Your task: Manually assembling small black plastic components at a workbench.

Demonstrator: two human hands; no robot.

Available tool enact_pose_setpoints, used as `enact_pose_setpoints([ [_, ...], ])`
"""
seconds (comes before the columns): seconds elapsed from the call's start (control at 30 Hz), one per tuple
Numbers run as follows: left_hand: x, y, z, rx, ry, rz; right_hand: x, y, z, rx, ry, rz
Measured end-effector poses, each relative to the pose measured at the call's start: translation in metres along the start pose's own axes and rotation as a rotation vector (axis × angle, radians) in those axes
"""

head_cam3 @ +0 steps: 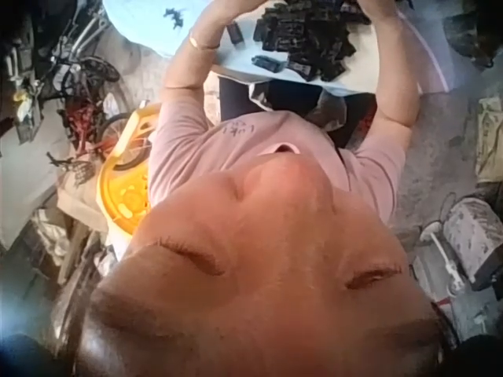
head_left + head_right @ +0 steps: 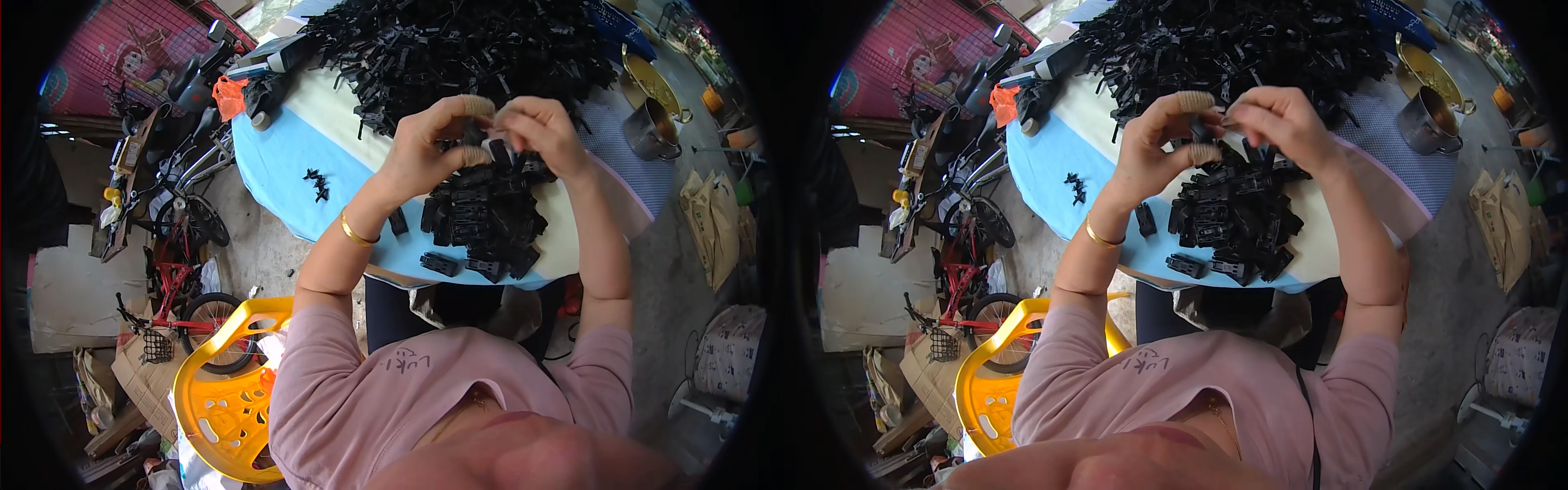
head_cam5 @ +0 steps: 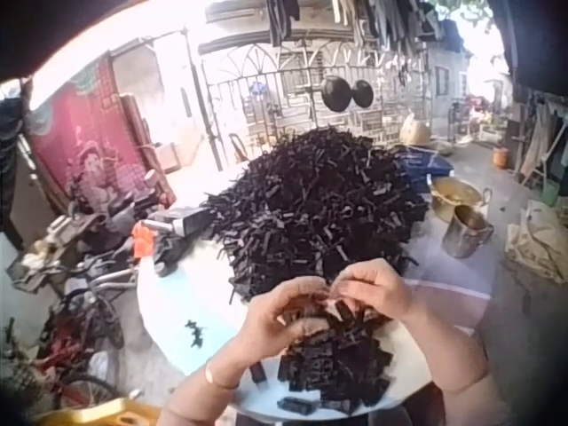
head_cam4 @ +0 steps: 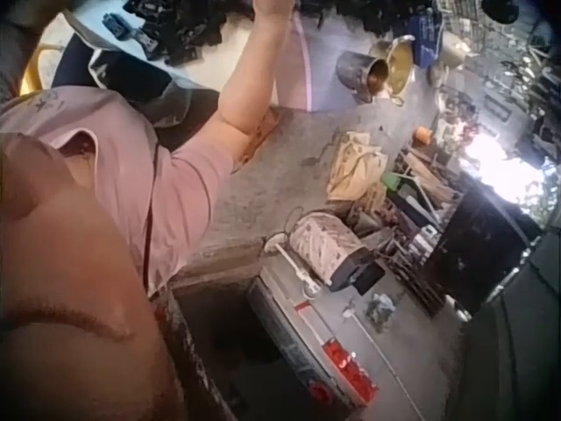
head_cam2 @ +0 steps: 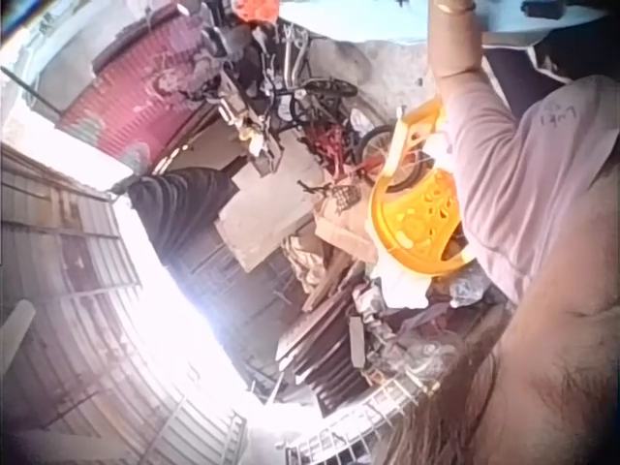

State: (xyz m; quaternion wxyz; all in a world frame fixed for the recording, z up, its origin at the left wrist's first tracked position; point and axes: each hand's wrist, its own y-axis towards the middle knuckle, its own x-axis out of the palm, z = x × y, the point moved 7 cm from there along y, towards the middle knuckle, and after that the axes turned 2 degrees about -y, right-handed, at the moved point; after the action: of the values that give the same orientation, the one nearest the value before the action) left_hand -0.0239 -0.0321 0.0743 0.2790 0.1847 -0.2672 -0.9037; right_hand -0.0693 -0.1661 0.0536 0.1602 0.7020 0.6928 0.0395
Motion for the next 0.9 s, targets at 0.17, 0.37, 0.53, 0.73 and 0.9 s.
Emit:
enact_pose_setpoints([
  [0.17,0.002,-0.004,-0.020,-0.274,-0.101,-0.319,-0.024,0.002,0.009,-0.006,0.053,0.161],
  [0.37,0.000,-0.011,-0.038,-0.101,0.657,-0.407,-0.012,0.006,0.009,-0.038,-0.279,0.191],
  [0.53,-0.008,-0.003,-0.040,-0.197,0.600,-0.214,-0.013,0.007,0.015,-0.004,-0.333,0.231],
  [0.73,-0.019,0.001,-0.047,-0.277,-0.280,-0.028,-0.012,0.007,0.025,0.156,-0.111,0.250],
  [0.9,-0.004,-0.004,-0.054,-0.411,-0.577,-0.022,-0.006,0.004,0.030,0.201,0.212,0.161],
])
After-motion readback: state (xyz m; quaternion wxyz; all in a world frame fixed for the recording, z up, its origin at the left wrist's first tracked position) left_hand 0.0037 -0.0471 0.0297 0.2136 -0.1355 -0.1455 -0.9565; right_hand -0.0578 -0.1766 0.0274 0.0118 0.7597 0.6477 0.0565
